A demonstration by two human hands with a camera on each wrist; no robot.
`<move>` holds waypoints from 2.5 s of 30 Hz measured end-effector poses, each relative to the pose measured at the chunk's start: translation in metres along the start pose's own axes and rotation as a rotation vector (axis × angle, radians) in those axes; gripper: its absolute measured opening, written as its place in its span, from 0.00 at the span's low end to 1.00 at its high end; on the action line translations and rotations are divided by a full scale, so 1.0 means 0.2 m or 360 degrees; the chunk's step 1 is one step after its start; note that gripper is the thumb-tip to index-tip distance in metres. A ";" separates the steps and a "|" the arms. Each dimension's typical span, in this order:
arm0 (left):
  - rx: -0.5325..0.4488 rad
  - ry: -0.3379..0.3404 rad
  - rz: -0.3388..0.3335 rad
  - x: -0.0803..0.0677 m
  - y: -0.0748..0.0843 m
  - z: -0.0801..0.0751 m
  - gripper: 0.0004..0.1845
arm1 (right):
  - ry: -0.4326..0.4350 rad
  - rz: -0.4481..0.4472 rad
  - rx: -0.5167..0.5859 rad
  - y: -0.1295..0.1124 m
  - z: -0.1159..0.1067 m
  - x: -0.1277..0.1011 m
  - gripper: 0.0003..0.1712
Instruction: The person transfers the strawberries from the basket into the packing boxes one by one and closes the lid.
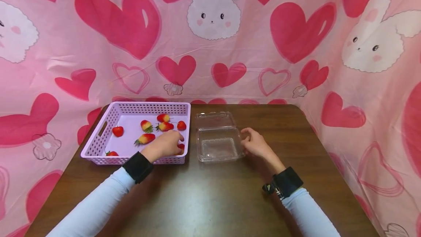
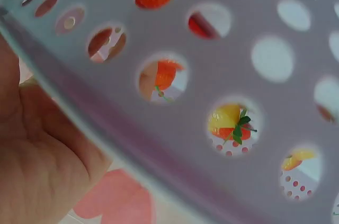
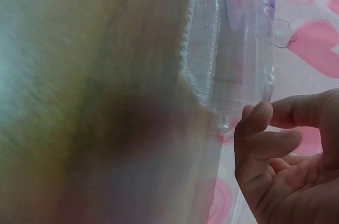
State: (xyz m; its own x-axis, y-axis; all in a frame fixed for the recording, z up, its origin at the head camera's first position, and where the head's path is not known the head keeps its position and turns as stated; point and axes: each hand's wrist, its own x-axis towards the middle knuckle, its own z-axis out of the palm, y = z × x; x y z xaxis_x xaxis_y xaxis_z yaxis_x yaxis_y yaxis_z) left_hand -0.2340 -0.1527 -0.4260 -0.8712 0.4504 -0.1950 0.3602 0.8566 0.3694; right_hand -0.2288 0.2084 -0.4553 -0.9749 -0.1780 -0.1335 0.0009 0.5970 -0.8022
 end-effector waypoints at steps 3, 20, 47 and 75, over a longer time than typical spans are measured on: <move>0.0035 0.0018 0.0011 0.00 -0.01 0.01 0.23 | 0.0031 -0.0042 0.0021 0.01 0.01 -0.03 0.27; 0.0051 0.0019 -0.0007 0.00 -0.02 0.02 0.20 | 0.0076 -0.0042 0.0278 0.05 0.08 -0.07 0.26; -0.0028 -0.0081 0.0004 0.03 -0.04 0.04 0.19 | 0.0089 -0.0062 0.0470 0.11 0.11 -0.10 0.27; -0.0099 -0.0005 -0.0017 0.02 -0.03 -0.01 0.27 | 0.0102 -0.0077 0.0500 0.11 0.11 -0.10 0.27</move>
State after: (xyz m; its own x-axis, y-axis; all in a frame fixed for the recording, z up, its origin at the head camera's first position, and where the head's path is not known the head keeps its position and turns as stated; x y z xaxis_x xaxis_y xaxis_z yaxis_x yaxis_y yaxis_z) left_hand -0.2406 -0.1556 -0.4266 -0.8738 0.4423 -0.2019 0.3296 0.8441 0.4229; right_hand -0.2034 0.2079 -0.4839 -0.9875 -0.1450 -0.0619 0.0130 0.3164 -0.9485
